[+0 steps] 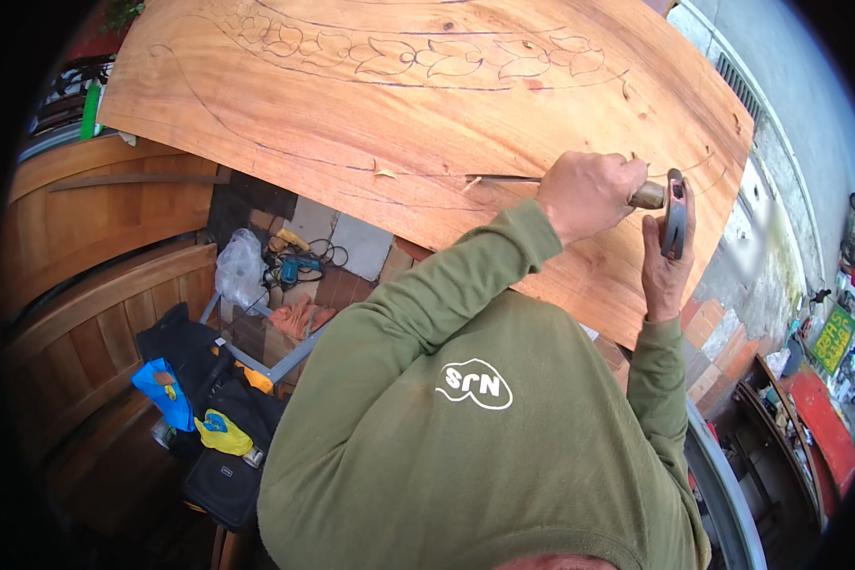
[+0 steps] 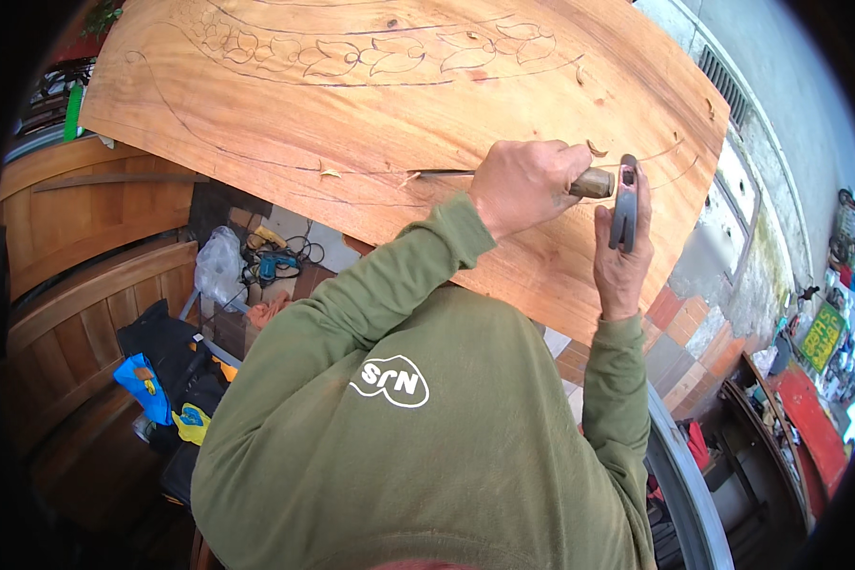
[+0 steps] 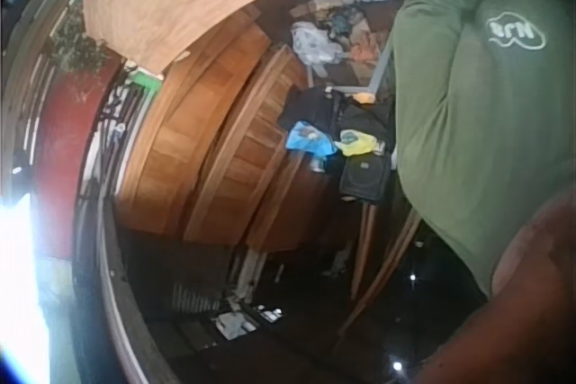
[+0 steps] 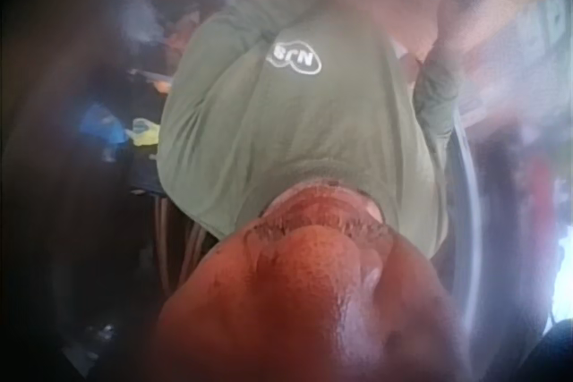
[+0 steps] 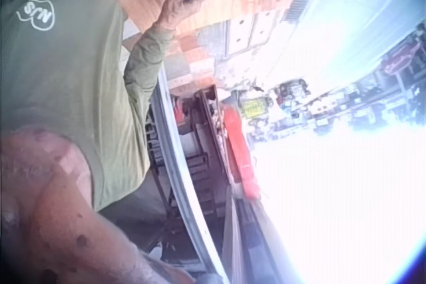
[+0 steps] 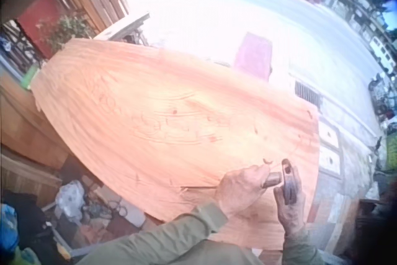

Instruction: The person carves a floral design into a large wooden board using a chisel and hammer. They repeatedly position the chisel along the drawn lines and strike it with the hammer to remove wood shavings.

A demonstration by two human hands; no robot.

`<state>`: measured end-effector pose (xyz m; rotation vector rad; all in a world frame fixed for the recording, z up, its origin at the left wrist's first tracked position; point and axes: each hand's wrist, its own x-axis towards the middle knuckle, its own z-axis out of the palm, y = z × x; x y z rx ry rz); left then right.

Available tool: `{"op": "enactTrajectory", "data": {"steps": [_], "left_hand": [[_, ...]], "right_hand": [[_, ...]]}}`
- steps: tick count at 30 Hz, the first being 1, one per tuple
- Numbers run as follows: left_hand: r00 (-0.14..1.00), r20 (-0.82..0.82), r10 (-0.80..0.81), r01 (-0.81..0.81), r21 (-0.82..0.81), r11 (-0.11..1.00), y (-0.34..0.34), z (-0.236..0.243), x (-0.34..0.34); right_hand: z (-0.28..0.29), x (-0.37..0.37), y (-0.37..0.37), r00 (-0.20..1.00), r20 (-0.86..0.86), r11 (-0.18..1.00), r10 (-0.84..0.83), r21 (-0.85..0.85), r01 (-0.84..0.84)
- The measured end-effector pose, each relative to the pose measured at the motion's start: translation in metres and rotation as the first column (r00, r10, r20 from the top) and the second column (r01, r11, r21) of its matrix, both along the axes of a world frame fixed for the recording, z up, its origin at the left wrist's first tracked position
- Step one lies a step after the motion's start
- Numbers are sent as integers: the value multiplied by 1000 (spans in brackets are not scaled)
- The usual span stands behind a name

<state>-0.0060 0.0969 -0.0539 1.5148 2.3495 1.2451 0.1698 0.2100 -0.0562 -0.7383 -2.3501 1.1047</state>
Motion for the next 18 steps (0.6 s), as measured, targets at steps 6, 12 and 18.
{"op": "enactTrajectory", "data": {"steps": [6,12,18], "left_hand": [[1000,16,3,-3,27,1000,-5,3,-8],[1000,12,1,-2,56,998,-14,16,-12],[1000,31,4,-6,56,998,-16,12,-13]], "right_hand": [[79,-10,49,666,-466,792,-582,-512,334],[-7,-1,-29,997,58,992,48,116,-54],[88,-14,31,709,-451,804,-542,-524,281]]}}
